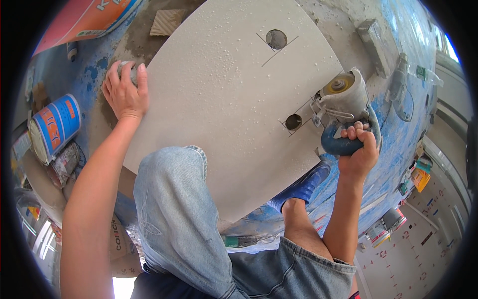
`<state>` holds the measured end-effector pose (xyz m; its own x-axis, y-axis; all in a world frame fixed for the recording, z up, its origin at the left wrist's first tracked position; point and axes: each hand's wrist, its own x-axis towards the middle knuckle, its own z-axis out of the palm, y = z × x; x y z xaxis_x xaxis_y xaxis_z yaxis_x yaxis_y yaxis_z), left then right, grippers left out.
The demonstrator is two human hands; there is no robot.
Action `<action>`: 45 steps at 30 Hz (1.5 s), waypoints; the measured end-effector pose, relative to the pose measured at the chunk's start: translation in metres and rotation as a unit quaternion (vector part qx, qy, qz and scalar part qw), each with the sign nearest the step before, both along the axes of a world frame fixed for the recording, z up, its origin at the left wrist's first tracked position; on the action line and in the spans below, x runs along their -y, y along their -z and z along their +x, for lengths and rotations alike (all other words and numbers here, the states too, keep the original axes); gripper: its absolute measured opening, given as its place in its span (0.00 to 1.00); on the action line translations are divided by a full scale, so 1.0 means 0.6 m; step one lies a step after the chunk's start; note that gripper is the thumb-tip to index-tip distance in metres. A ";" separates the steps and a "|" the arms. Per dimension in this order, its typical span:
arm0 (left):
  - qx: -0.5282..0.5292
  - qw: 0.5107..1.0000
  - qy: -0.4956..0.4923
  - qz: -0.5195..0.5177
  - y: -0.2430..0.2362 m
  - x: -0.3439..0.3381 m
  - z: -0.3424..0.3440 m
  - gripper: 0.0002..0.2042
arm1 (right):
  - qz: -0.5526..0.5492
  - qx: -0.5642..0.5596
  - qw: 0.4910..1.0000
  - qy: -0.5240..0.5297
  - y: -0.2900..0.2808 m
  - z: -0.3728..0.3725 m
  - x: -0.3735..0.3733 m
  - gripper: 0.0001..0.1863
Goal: The person cuts a tile using a handheld power cutter, carries it to a wall to test-fit it around plumbing pipes, and then trims the tile further with the power cutter.
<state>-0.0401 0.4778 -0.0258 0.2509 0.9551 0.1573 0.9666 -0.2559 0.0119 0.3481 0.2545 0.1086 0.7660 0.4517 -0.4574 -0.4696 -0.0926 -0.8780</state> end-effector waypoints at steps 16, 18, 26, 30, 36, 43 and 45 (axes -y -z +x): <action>0.007 1.000 0.000 0.002 0.005 0.002 -0.005 0.22 | -0.018 -0.004 1.000 0.005 -0.004 -0.019 -0.003 0.08; 0.005 1.000 0.000 0.002 0.004 0.002 -0.005 0.23 | -0.020 -0.002 1.000 0.008 -0.004 -0.019 -0.003 0.08; -0.004 1.000 -0.002 -0.003 0.004 0.002 -0.005 0.24 | -0.018 -0.018 0.999 -0.026 -0.002 -0.017 0.008 0.09; -0.010 1.000 -0.003 -0.008 0.003 0.003 -0.006 0.24 | -0.022 -0.015 0.999 -0.026 -0.002 -0.018 0.007 0.09; -0.014 1.000 -0.004 -0.010 0.002 0.003 -0.005 0.23 | -0.021 -0.021 0.999 -0.031 -0.002 -0.019 0.011 0.09; -0.002 1.000 -0.004 -0.008 0.003 0.001 -0.007 0.25 | -0.020 -0.026 0.999 -0.031 -0.005 -0.024 0.011 0.08; -0.002 1.000 -0.006 -0.008 0.003 0.001 -0.005 0.25 | -0.028 -0.024 0.999 -0.025 -0.009 -0.026 0.009 0.08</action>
<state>-0.0430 0.4771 -0.0278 0.2405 0.9603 0.1412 0.9696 -0.2445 0.0113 0.3323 0.2489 0.1138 0.7196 0.4612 -0.5191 -0.5054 -0.1647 -0.8470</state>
